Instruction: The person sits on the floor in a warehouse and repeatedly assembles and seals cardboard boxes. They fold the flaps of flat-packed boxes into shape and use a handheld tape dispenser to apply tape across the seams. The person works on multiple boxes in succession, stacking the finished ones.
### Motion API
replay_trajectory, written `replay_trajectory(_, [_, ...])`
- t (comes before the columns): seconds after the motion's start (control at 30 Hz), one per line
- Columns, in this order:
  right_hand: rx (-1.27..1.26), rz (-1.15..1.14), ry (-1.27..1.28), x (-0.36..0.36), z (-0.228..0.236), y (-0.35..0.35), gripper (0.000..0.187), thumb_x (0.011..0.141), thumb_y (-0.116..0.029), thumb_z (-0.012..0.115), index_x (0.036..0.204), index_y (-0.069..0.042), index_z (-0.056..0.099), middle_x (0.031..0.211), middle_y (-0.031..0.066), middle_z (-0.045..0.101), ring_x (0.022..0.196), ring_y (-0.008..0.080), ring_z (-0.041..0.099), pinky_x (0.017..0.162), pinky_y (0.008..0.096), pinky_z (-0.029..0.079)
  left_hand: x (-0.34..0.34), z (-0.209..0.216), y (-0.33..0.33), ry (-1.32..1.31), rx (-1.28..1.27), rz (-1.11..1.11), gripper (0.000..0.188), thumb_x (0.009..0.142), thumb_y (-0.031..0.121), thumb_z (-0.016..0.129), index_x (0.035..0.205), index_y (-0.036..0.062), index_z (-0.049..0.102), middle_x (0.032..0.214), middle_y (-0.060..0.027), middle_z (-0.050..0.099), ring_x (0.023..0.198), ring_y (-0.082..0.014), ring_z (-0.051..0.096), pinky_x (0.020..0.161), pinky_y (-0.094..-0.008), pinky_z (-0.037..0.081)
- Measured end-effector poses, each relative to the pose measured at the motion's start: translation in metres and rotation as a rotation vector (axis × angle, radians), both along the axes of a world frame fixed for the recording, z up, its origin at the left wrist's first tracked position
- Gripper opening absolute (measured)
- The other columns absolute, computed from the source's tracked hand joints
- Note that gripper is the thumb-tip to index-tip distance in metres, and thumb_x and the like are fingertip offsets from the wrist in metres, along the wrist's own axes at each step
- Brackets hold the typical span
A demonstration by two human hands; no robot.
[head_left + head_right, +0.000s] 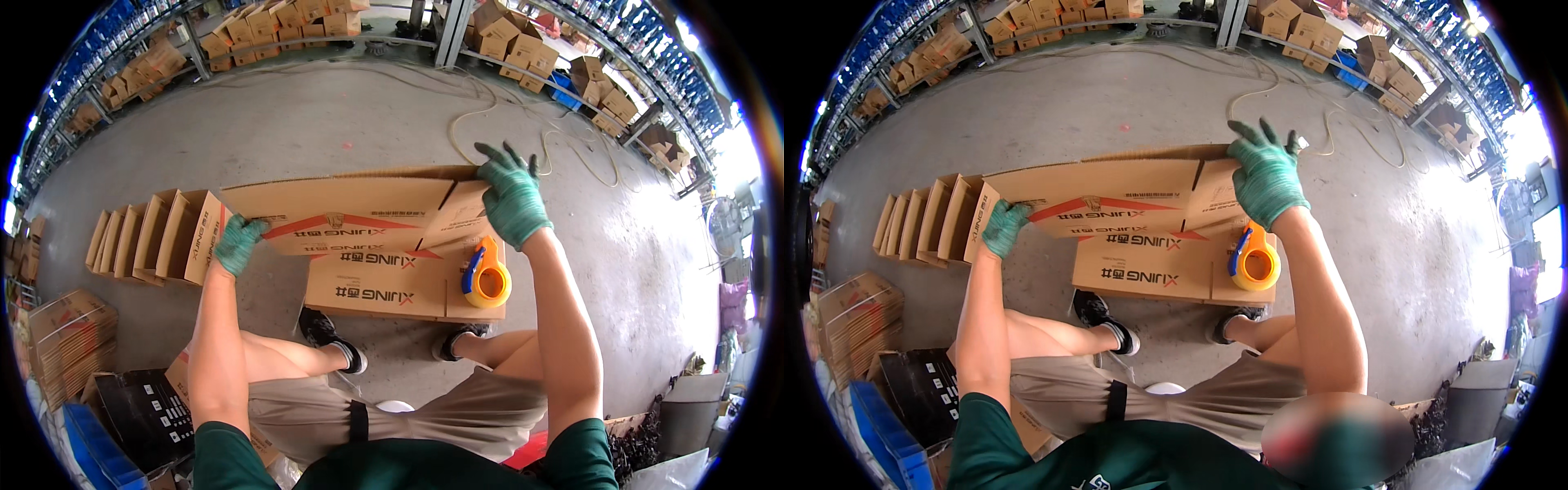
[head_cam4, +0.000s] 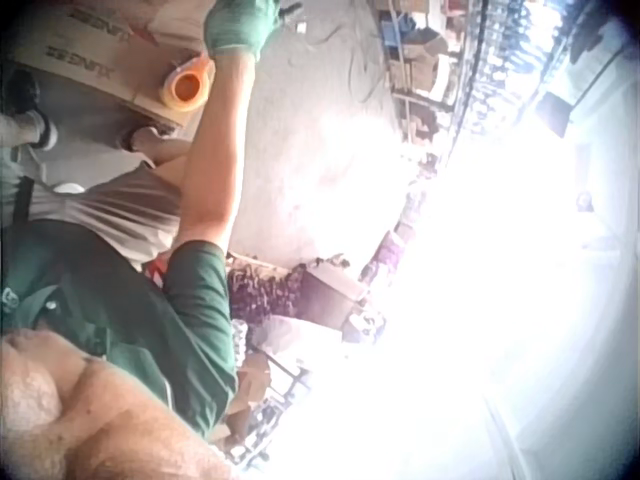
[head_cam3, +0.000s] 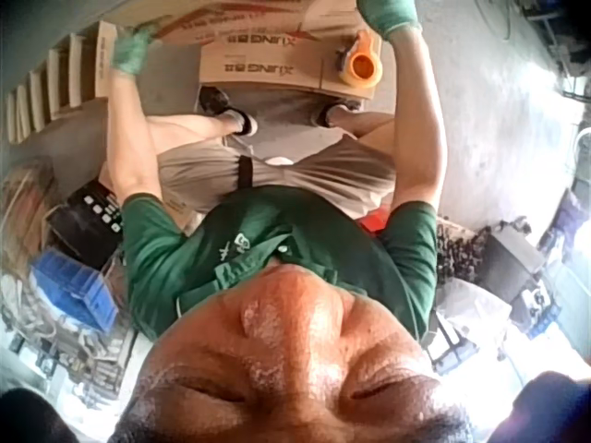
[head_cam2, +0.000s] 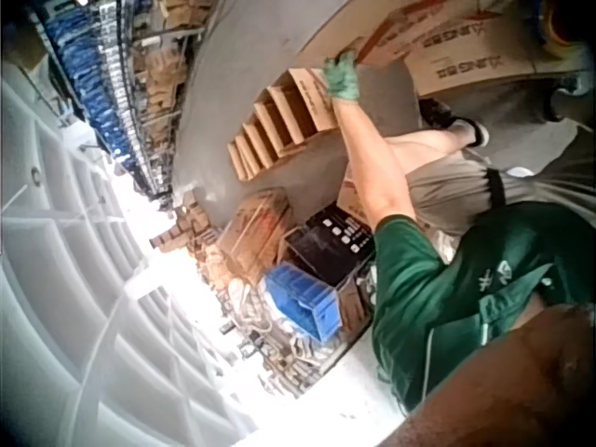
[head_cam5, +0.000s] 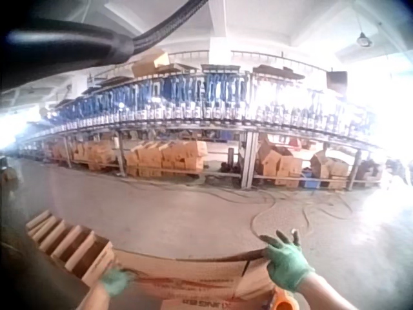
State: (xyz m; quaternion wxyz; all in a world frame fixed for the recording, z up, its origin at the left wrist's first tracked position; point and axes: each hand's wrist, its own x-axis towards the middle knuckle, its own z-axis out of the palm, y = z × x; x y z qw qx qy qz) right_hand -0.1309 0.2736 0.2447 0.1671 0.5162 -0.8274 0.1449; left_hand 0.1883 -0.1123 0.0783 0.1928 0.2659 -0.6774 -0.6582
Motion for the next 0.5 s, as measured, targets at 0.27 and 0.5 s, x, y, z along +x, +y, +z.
replay_trajectory(0.27, [0.185,-0.156,-0.001,-0.001,0.007,-0.009,0.056,0.075,0.012,0.057,0.120,-0.018,0.071,0.160,0.0030,0.037,0.150,0.0420,0.026,0.122,0.0612,0.017,-0.002,0.011,0.011,0.049,0.098,0.001,0.041,0.091,0.014,0.069,0.132,0.0075,0.061,0.121,-0.0012,0.065,0.112,-0.0141,0.059,0.098,-0.0328,0.049])
replay_trajectory(0.5, [-0.069,0.332,-0.129,0.004,0.026,-0.006,0.024,0.070,0.013,0.060,0.077,-0.009,0.066,0.159,0.0074,0.041,0.149,0.0501,0.022,0.121,0.0649,0.012,-0.012,0.050,0.047,0.070,0.018,-0.164,0.061,0.092,0.021,0.072,0.146,0.0063,0.047,0.132,-0.0030,0.058,0.119,-0.0152,0.053,0.103,-0.0321,0.045])
